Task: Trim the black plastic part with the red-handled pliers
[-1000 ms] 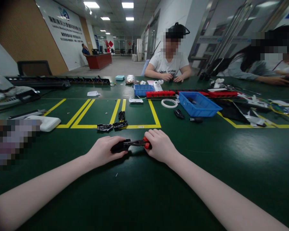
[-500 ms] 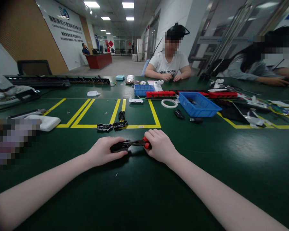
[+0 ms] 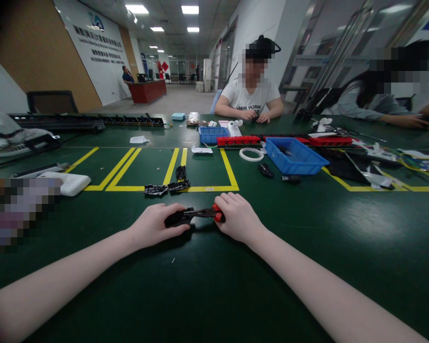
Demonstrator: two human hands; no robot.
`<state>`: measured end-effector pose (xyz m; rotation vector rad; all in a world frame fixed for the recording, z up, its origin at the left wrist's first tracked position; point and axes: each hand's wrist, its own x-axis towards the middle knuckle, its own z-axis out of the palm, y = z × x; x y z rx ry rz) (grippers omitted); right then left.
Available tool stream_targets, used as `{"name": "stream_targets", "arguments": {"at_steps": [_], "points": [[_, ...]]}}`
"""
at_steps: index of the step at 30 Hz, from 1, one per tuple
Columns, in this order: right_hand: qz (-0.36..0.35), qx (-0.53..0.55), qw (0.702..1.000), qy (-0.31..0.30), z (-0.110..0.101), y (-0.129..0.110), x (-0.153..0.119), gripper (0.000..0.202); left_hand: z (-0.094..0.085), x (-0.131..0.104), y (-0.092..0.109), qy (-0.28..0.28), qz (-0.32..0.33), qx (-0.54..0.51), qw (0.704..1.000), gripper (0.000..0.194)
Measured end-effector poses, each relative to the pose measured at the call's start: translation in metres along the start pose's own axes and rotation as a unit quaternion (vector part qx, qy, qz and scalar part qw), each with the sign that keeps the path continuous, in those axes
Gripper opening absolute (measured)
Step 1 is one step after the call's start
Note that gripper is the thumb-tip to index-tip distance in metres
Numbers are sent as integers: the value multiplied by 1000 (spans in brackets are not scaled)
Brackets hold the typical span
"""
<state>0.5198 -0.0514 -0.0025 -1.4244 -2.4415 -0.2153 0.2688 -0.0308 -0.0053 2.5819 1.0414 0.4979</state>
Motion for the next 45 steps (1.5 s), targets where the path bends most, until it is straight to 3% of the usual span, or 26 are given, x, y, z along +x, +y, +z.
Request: {"name": "stream_targets", "arguments": {"at_steps": [14, 37, 45], "points": [[-4, -2, 1000, 4, 3, 2, 0, 11, 5, 1, -2, 12, 0, 36, 999, 34], [8, -16, 1000, -16, -2, -3, -2, 12, 4, -1, 0, 0, 5, 20, 1000, 32], [-14, -33, 999, -13, -1, 6, 0, 12, 1, 2, 0, -22, -6, 9, 1000, 32]]}}
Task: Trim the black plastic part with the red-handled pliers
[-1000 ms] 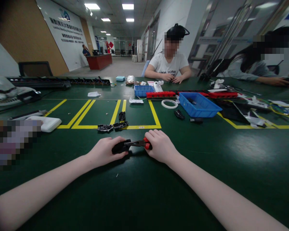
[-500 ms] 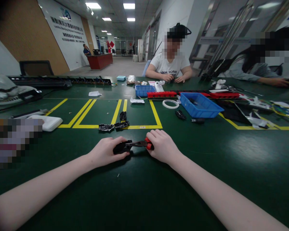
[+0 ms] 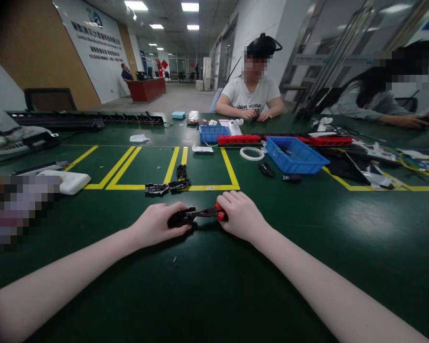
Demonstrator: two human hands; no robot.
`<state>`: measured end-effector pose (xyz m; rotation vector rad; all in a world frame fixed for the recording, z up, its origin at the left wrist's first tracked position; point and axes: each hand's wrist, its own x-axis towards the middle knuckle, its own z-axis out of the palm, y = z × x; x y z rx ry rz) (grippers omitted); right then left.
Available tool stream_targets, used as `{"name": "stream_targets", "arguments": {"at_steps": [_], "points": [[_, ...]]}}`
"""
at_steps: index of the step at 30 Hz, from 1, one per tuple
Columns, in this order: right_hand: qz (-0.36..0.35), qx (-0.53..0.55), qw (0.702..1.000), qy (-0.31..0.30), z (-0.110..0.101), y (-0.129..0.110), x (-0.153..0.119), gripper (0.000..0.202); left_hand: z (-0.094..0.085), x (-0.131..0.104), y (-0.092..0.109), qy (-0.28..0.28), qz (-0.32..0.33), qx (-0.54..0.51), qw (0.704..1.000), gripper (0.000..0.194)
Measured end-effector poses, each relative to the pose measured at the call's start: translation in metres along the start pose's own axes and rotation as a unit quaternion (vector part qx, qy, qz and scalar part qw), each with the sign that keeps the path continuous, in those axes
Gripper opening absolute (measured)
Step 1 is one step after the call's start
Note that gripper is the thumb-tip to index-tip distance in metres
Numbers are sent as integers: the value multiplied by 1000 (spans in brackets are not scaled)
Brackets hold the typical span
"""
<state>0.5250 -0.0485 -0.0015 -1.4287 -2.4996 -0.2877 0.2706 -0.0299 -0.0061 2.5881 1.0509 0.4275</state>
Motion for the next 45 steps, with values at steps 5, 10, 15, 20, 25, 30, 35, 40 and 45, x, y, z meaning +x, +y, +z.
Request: {"name": "stream_targets", "arguments": {"at_steps": [5, 10, 15, 20, 25, 30, 35, 40, 45], "points": [[-5, -5, 1000, -6, -2, -1, 0, 11, -1, -1, 0, -11, 3, 3, 1000, 34], [-9, -27, 1000, -11, -3, -4, -2, 14, 0, -2, 0, -16, 7, 20, 1000, 34], [-7, -29, 999, -10, -1, -7, -3, 14, 1, -1, 0, -10, 12, 29, 999, 34], [12, 13, 1000, -1, 0, -4, -3, 16, 0, -1, 0, -2, 5, 8, 1000, 34], [44, 85, 995, 9, 3, 7, -2, 21, -2, -1, 1, -1, -2, -10, 1000, 34], [52, 89, 995, 0, 5, 9, -1, 32, -4, -1, 3, -13, 3, -5, 1000, 33], [34, 64, 997, -13, 1, 15, -3, 42, -5, -1, 3, -14, -8, -18, 1000, 35], [52, 67, 995, -48, -3, 39, -21, 62, -6, -1, 1, -24, -12, -45, 999, 35], [72, 84, 992, -55, -10, 40, -41, 54, -5, 0, 0, -34, -15, -48, 998, 39]]}}
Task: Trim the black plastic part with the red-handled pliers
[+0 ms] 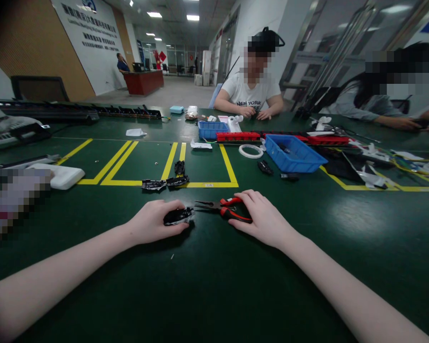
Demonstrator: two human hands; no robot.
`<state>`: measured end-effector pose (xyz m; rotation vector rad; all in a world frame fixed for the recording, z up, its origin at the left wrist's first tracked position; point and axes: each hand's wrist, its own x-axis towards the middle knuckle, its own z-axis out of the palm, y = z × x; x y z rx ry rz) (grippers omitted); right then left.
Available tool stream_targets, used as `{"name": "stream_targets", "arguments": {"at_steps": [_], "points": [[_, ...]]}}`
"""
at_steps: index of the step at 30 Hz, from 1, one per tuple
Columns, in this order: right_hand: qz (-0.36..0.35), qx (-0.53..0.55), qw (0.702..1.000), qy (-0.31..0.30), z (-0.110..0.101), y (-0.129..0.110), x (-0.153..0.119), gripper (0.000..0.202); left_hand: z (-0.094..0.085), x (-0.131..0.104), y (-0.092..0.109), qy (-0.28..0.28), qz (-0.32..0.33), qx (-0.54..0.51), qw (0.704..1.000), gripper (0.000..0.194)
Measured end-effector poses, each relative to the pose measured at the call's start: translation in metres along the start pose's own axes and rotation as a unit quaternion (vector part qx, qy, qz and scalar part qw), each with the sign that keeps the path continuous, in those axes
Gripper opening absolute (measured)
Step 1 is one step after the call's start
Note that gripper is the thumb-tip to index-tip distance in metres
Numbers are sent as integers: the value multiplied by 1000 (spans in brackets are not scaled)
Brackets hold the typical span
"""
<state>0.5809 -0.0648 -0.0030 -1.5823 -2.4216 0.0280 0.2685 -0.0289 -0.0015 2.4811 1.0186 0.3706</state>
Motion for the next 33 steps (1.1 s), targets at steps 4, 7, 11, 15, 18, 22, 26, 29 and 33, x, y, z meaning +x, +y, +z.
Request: {"name": "stream_targets", "arguments": {"at_steps": [4, 7, 11, 15, 18, 22, 26, 29, 33], "points": [[10, -11, 1000, 15, -2, -11, -11, 39, 0, 1, -1, -7, 4, -7, 1000, 39], [38, 26, 998, 31, -1, -12, -15, 37, -1, 1, -1, -14, 3, -22, 1000, 39], [34, 86, 995, 46, 0, -12, -19, 38, -3, 1, 0, -18, -1, -18, 1000, 39], [10, 130, 989, 62, 1, -18, -21, 42, -3, 1, 0, -17, 3, 5, 1000, 38], [6, 142, 987, 77, 1, -20, -21, 44, -3, 0, 1, -11, 8, 2, 1000, 38], [6, 151, 985, 84, 1, -20, -22, 46, -4, 1, 0, -27, 21, -15, 999, 40], [5, 164, 983, 76, -1, -22, -23, 48, -4, 0, -1, -35, 33, -12, 999, 39], [8, 166, 984, 65, -3, -25, -23, 49, -5, 0, 1, -40, 35, -3, 999, 40], [14, 170, 984, 61, -3, -25, -22, 49, -6, 1, 3, -41, 55, 15, 998, 39]]}}
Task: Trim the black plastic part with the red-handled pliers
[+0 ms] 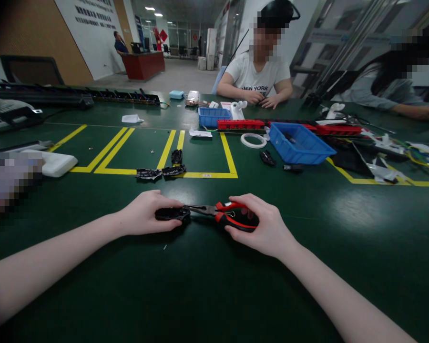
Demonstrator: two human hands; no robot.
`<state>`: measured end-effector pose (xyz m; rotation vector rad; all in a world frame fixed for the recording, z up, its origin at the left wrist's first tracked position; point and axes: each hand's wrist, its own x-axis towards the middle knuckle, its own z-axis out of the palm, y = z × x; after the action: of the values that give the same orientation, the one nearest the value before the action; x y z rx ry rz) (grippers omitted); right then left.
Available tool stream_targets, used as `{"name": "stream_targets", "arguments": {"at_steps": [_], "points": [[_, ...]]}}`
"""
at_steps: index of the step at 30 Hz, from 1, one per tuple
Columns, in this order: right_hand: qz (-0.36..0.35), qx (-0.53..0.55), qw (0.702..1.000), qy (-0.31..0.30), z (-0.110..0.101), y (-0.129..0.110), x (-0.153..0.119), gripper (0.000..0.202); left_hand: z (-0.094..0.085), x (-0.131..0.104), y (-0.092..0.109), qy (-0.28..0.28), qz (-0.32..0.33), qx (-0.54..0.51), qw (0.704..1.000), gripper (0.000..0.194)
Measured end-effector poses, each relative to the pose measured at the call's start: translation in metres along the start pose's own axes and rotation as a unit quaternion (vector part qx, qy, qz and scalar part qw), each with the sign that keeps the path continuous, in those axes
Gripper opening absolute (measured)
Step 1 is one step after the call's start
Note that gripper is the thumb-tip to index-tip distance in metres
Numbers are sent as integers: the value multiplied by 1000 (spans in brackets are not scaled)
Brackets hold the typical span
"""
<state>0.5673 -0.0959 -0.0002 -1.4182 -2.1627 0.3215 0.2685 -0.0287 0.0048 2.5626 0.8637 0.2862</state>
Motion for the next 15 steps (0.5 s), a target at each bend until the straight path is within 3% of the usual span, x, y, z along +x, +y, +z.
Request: {"name": "stream_targets", "arguments": {"at_steps": [15], "points": [[8, 22, 1000, -12, -2, -1, -2, 44, 1, -1, 0, 4, 15, 19, 1000, 39]]}}
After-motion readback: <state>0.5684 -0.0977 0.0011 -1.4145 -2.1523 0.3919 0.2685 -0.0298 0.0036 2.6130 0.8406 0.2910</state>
